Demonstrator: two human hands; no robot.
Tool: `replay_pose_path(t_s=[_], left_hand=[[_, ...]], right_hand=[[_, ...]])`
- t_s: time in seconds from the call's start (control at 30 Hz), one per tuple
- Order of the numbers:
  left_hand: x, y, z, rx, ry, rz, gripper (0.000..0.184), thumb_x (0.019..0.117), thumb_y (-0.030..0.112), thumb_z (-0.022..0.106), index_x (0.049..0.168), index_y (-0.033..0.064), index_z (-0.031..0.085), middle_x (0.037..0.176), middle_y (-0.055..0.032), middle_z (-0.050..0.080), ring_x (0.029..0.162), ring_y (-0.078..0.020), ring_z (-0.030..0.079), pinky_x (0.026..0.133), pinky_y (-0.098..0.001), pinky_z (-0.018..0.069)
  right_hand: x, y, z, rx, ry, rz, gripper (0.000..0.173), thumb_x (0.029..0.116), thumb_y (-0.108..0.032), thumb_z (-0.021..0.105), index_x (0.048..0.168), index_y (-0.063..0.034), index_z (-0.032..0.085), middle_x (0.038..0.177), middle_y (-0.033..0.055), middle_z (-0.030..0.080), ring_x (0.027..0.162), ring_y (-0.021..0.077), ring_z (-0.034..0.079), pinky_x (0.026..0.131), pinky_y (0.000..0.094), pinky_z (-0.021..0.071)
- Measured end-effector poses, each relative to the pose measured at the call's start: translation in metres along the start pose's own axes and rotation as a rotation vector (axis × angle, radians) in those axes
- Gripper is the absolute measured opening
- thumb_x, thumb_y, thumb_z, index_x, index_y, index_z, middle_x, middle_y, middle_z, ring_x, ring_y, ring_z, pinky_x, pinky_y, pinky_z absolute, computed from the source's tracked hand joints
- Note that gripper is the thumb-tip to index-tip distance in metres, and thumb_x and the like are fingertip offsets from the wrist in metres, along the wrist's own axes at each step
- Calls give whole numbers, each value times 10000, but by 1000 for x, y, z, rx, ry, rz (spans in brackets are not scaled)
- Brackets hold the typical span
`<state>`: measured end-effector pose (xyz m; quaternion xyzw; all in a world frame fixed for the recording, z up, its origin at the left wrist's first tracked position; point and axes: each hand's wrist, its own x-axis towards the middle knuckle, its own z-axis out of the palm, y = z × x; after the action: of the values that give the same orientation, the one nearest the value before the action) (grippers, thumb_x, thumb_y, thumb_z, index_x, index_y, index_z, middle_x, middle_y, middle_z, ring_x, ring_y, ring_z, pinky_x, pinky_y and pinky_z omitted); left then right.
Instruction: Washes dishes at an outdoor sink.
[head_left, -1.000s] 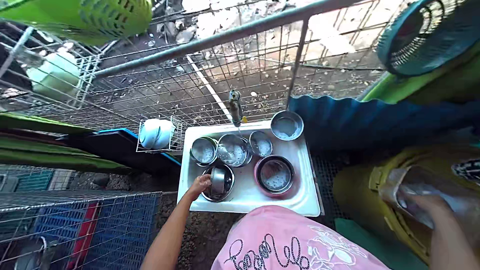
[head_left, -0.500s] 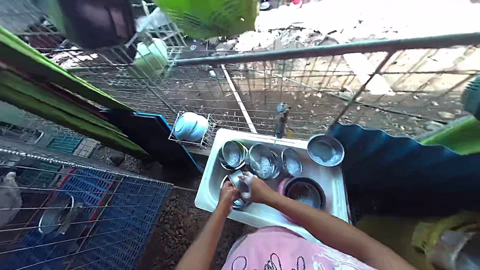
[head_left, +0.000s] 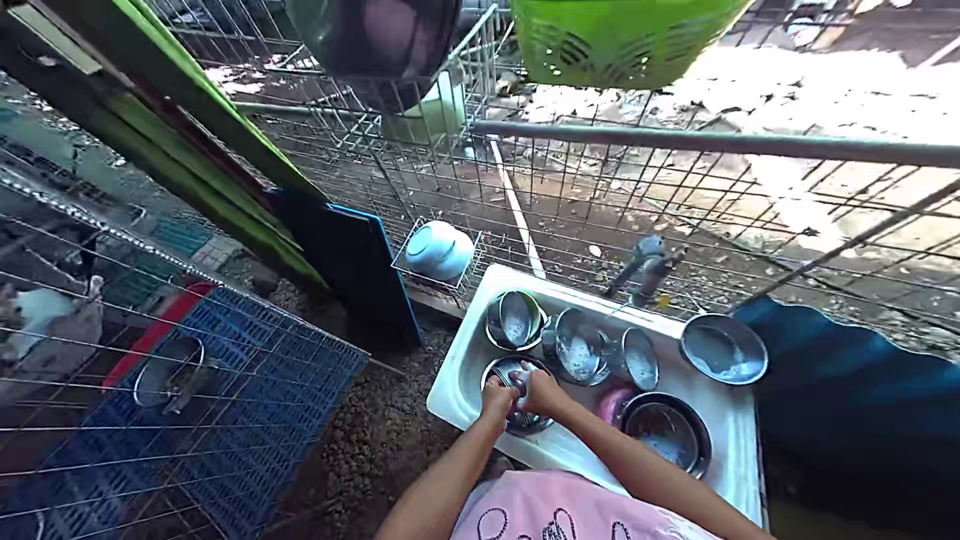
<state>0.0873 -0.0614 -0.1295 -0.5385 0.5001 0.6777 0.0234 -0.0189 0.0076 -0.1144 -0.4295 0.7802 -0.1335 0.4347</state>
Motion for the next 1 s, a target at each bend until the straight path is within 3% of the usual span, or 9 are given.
replay_pose_path(t_s=[0.13,0.3,0.57,0.73,0.93,1.0], left_hand=[[8,-2,-1,6,-16,2,368,931,-3,656,1261,-96,522,1134,-272,610,973,-329,627,846,-482,540],[8,3,0,54,16,-4,355,939,31,665,1245,-97,541,1144,-277,598,1011,-345,596,877,-504,503],[6,-3,0,122,48,-23,368,900,49,706,1217,-86,576,1189,-285,613,1097,-374,609,932,-535,503],[4,-2,-1,111,54,-13,393,883,54,734,1220,-84,585,1199,-287,617,1124,-378,608,958,-538,494],[4,-3,-1,86,15,-5,367,862,15,724,1192,-75,592,1165,-268,625,1072,-356,618,914,-523,509],[4,-2,-6,9,-79,-5,399,901,2,673,1273,-74,550,1159,-251,619,1014,-316,622,880,-478,526]], right_hand=[[6,6,0,6,-1,17,607,826,-233,828,1366,-30,640,1459,278,539,1329,435,542,1116,589,421],[1,-13,3,-44,60,115,649,813,-311,812,1373,-43,622,1505,271,486,1262,433,588,1028,609,481],[-5,-9,13,-58,93,123,678,819,-358,785,1411,-77,612,1587,261,393,1326,421,551,1048,583,477],[-7,-9,12,-61,124,98,703,802,-379,801,1413,-81,617,1573,273,411,1356,419,530,1075,568,463],[-12,-10,14,-57,164,124,708,785,-377,810,1397,-70,626,1579,276,396,1303,418,570,1041,567,487],[-16,-10,15,-77,175,103,670,812,-355,797,1375,-33,628,1554,263,442,1313,400,569,1056,556,480]])
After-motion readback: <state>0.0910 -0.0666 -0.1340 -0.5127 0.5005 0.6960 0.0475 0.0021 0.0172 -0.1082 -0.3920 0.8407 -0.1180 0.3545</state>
